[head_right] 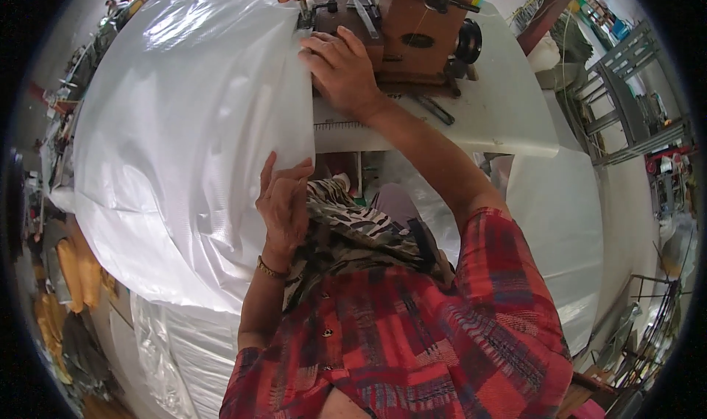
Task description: The person sews a large white plastic bag using a sewing machine, folding and aligning the edges by hand and guiding the material under the needle to stitch along the seams.
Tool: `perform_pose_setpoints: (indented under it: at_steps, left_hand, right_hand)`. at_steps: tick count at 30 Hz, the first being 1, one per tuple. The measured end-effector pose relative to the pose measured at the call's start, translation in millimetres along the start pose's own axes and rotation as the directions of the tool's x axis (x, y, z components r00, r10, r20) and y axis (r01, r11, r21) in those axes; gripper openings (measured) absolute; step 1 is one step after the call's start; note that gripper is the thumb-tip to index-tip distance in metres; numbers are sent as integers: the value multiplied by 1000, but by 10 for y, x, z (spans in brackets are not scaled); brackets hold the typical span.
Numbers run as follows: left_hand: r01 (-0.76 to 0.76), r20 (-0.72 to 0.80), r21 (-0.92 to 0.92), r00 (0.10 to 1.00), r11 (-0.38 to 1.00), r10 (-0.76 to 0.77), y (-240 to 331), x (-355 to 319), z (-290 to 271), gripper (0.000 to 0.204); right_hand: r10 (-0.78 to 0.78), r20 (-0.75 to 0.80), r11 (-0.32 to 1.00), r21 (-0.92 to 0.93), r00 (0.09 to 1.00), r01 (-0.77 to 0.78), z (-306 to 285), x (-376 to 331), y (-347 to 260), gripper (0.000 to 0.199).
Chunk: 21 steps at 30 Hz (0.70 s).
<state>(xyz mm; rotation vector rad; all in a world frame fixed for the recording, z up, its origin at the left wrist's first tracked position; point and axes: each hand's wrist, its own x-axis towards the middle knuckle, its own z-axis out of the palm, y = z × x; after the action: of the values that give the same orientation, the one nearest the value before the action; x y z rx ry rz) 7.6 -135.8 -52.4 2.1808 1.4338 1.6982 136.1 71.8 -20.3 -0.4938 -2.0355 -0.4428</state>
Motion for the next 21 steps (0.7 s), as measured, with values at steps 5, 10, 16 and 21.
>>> perform_pose_setpoints:
  at_steps: [5, 10, 16, 21]
  left_hand:
    - [-12, 15, 38, 1000, 999, 12, -103, 115, -22, 16]
    - [-67, 73, 149, 996, 987, 56, -93, 448, 20, 17]
    - [-198, 112, 274, 979, 941, 173, -342, 868, 175, 9]
    - [-237, 123, 369, 971, 899, 206, -425, 1101, 266, 9]
  right_hand:
    - [-7, 54, 994, -104, 999, 12, -14, 14, -44, 37]
    - [42, 57, 997, -71, 997, -38, -23, 8, -51, 40]
    - [36, 56, 993, -114, 998, -29, 37, 47, -31, 43]
    - [111, 91, 994, -10, 990, -111, 26, 31, -39, 48]
